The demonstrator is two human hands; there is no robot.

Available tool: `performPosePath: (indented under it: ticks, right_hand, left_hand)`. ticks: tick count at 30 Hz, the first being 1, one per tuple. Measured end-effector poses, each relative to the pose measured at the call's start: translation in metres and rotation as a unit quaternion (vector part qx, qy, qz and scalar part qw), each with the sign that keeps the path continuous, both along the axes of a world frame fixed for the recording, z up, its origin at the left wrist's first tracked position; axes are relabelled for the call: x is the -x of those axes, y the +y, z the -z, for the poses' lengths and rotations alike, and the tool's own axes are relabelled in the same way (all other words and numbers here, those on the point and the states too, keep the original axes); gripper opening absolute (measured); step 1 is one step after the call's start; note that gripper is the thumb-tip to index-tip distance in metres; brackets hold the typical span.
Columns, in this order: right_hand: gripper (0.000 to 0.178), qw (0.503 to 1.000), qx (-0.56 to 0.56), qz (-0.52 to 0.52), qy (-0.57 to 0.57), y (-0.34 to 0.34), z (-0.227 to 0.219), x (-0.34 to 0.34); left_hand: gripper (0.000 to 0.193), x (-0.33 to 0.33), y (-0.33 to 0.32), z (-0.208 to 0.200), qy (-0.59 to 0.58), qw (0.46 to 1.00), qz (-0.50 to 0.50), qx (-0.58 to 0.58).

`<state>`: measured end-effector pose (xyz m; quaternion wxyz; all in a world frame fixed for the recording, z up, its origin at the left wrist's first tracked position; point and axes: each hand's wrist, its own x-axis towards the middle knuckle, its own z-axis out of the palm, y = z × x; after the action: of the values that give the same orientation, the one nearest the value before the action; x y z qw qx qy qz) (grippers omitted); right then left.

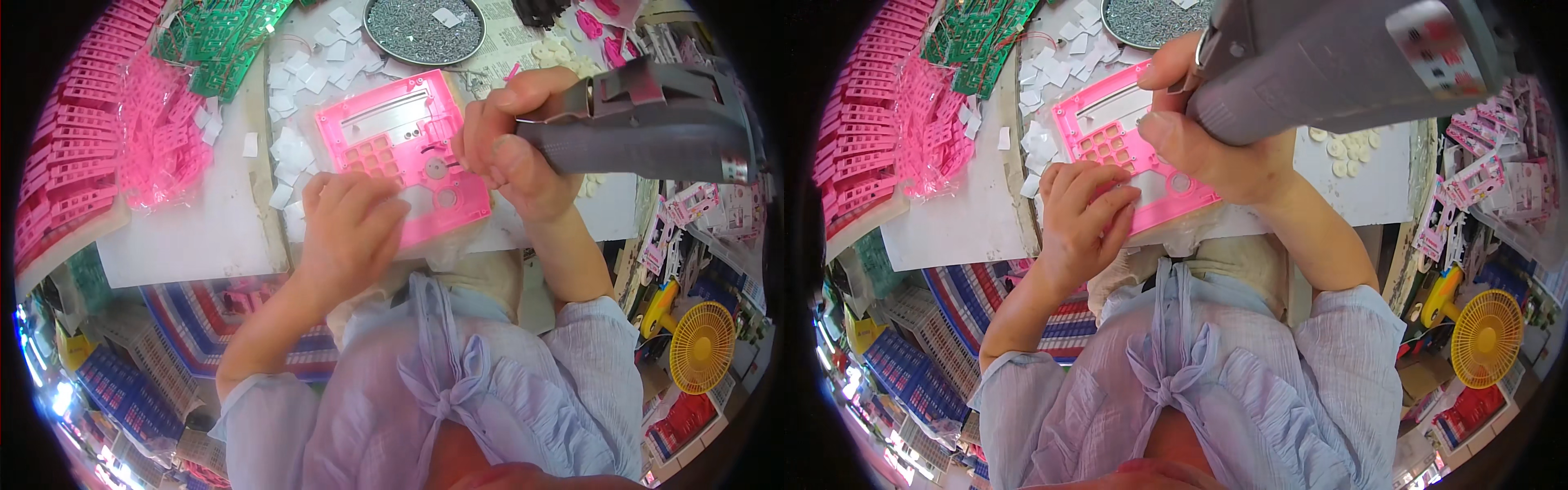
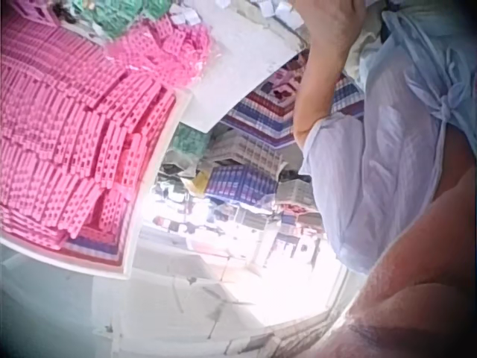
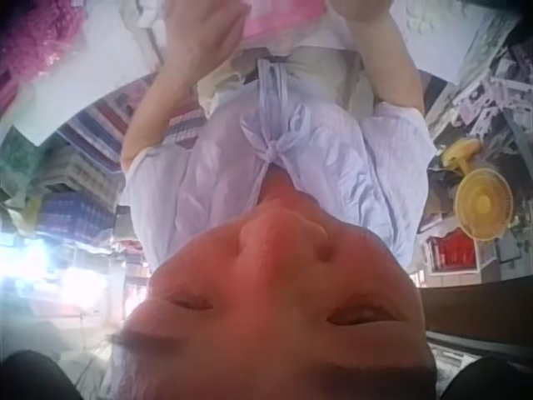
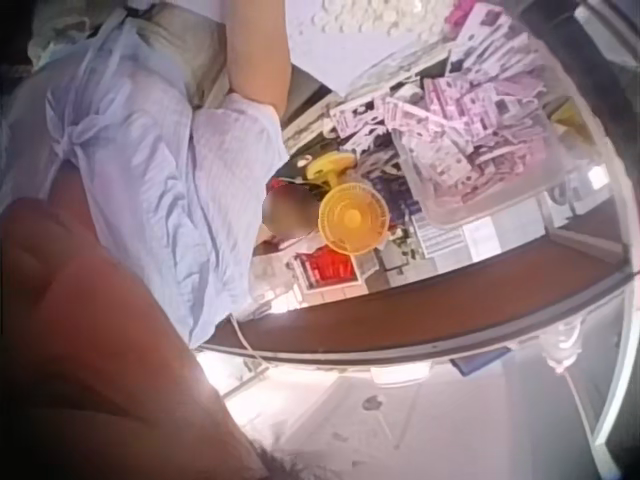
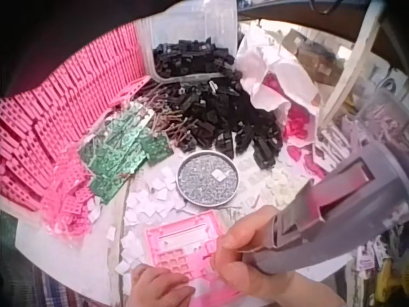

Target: Assembling and testing pink electronic toy piggy banks at a factory workbench.

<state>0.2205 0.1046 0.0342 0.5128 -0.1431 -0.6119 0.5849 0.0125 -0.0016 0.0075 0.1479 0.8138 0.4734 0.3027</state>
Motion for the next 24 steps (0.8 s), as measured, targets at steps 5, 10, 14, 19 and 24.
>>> performPosePath:
  ticks: [5, 10, 14, 19, 24]
  right_hand:
    - [0.034, 1.0, 0.003, 0.015, -0.028, 0.0, 0.001, -0.003]
    - [0.03, 0.99, 0.066, 0.109, -0.059, -0.003, -0.012, 0.006]
    - [0.028, 0.98, 0.102, 0.16, -0.063, 0.01, -0.031, 0.024]
    - [0.028, 0.972, 0.015, 0.228, -0.06, 0.028, -0.032, 0.037]
    - [0.029, 0.964, -0.084, 0.233, -0.093, 0.036, -0.014, 0.037]
  left_hand:
    - [0.027, -0.001, 0.004, 0.002, -0.014, 1.0, -0.004, 0.006]
    - [0.035, -0.006, 0.022, -0.012, -0.094, 0.994, -0.055, 0.021]
    - [0.059, -0.019, 0.067, -0.05, -0.329, 0.941, -0.074, -0.026]
    - [0.059, -0.06, 0.116, -0.115, -0.344, 0.932, -0.041, -0.107]
    - [0.054, -0.078, 0.118, -0.129, -0.313, 0.939, -0.036, -0.142]
